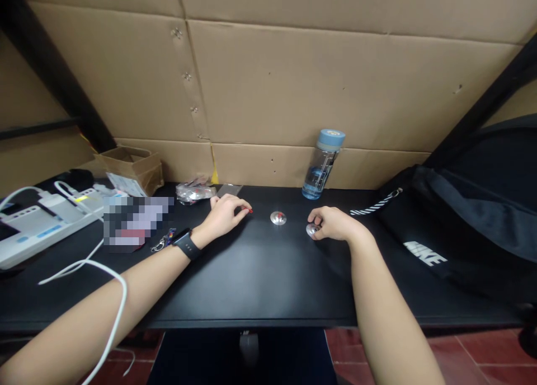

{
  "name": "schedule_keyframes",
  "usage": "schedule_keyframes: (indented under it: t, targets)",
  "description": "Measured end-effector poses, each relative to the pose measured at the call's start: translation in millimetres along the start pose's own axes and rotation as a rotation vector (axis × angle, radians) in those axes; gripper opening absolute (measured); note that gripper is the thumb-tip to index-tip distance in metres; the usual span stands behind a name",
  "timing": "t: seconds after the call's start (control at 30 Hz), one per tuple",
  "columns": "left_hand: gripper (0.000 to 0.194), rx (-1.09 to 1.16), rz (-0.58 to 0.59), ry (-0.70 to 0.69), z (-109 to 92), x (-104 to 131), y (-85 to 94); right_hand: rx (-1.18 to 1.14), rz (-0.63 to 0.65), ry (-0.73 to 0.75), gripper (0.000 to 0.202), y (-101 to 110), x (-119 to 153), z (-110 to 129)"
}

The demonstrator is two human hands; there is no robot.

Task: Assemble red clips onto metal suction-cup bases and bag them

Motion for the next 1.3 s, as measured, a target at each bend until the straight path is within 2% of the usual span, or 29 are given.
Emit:
schedule_keyframes:
  t: [0.27,0.57,0.67,0.83,0.97,1.1,1.2,1.3]
  targets:
    - [0.010,0.034,-0.019,0.006,-3.3,0.2,1.9,0.122,-0.054,0.015,0.053,-6.4,-3.0,9.1]
    - [0.011,0.050,-0.022,0.031,-4.4,0.0,1.9,0.131,-0.118,0.069,0.045,-4.1,1.0,14.4]
    - [0.008,0.060,-0.008,0.026,-3.4,-0.4,1.2,0.113,-0.105,0.095,0.045,-2.4,1.5,13.2]
    - [0.003,0.075,-0.016,0.029,0.0,-0.9,0.2,0.106,-0.103,0.095,0.061,-3.2,0.6,3.9]
    - [0.009,0.091,-0.039,0.041,-0.1,-0.7,1.9,0.133,-0.126,0.080,0.057,-1.5,1.2,2.4]
    - [0.013,0.121,-0.043,0.049,-7.0,0.0,6.5,0.041,-0.243,0.183,0.048,7.1,8.0,24.0]
    - [0.011,0.234,-0.048,0.050,-14.4,0.0,9.0,-0.192,-0.316,0.351,0.046,7.8,15.6,53.6]
    - [0.012,0.422,-0.056,0.051,-19.9,-0.8,7.1,-0.415,-0.382,0.470,0.047,-1.0,20.8,82.3]
Point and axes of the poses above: each hand's wrist, its own x-axis away from the middle knuckle, its own y-axis out of the back of the hand, z = x × y, the point moved 4 cm from there along -x, towards the middle knuckle, and after that the axes turned 7 degrees about -y, right-handed, at the moved point
